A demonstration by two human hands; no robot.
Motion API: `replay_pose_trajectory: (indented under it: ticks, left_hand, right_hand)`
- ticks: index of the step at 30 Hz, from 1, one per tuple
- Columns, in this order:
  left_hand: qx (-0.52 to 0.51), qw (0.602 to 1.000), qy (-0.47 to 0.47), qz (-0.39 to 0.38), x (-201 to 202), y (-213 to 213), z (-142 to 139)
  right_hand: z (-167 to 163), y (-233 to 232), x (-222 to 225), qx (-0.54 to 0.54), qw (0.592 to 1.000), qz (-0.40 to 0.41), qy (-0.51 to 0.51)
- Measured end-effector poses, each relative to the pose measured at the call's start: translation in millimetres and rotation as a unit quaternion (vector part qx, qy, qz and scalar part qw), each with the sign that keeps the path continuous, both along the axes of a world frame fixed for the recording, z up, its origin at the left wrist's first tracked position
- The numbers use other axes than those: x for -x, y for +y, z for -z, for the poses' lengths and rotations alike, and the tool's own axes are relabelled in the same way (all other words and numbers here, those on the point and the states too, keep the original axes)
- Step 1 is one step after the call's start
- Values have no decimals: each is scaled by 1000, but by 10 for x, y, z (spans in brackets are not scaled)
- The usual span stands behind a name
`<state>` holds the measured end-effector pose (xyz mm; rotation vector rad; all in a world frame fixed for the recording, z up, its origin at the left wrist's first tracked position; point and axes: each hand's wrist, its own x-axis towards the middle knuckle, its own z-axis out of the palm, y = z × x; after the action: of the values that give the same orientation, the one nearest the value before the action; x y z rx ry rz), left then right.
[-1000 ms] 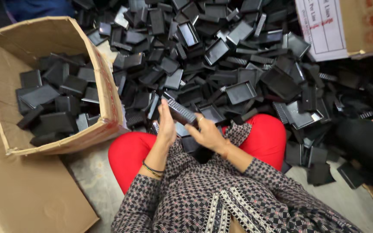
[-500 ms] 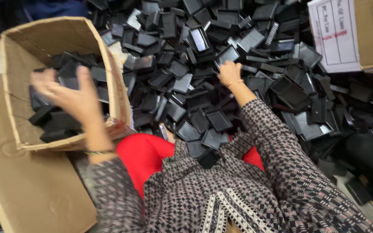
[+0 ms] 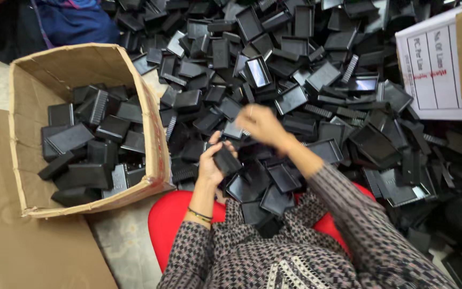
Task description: The person sits on the floor and repeatedly picks up small black plastic components from a large pile, briefly inspects them, and places them into a cardboard box. The person also moves the box and adjusts the pile of parts during the process.
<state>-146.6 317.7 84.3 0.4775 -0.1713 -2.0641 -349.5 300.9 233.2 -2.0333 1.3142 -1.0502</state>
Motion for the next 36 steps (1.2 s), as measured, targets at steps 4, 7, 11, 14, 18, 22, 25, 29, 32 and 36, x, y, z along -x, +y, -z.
replay_pose_trajectory:
  ticks: [4, 7, 11, 14, 18, 22, 25, 29, 32, 36]
  left_hand:
    - [-41, 997, 61, -16, -186, -63, 212]
    - [-67, 997, 24, 27, -156, 8, 263]
    - [-108, 985, -115, 67, 76, 117, 161]
    - [-71, 986, -99, 113, 324, 227, 9]
    - [49, 990, -109, 74, 590, 415, -219]
    - [104, 977, -178, 57, 687, 611, -462]
    - [83, 986, -143, -4, 625, 670, -610]
    - [81, 973, -196, -93, 451, 640, -641]
    - [32, 975, -182, -122, 374, 606, -530]
    - [-125, 987, -12, -102, 411, 635, -375]
  right_hand:
    - [300, -1029, 50, 134, 961, 194, 145]
    - [393, -1102, 35, 20, 956, 219, 195]
    - [629, -291, 98, 114, 964, 239, -16]
    - [662, 711, 6, -128, 910, 164, -358]
    - [474, 1489, -16, 102, 980, 171, -12]
    - [271, 1642, 38, 113, 971, 206, 41]
    - [261, 1649, -65, -79, 965, 196, -157]
    - [326, 1799, -378, -171, 951, 131, -222]
    - [268, 1962, -486, 18, 993, 84, -79]
    - [115, 2057, -423, 189, 979, 27, 69]
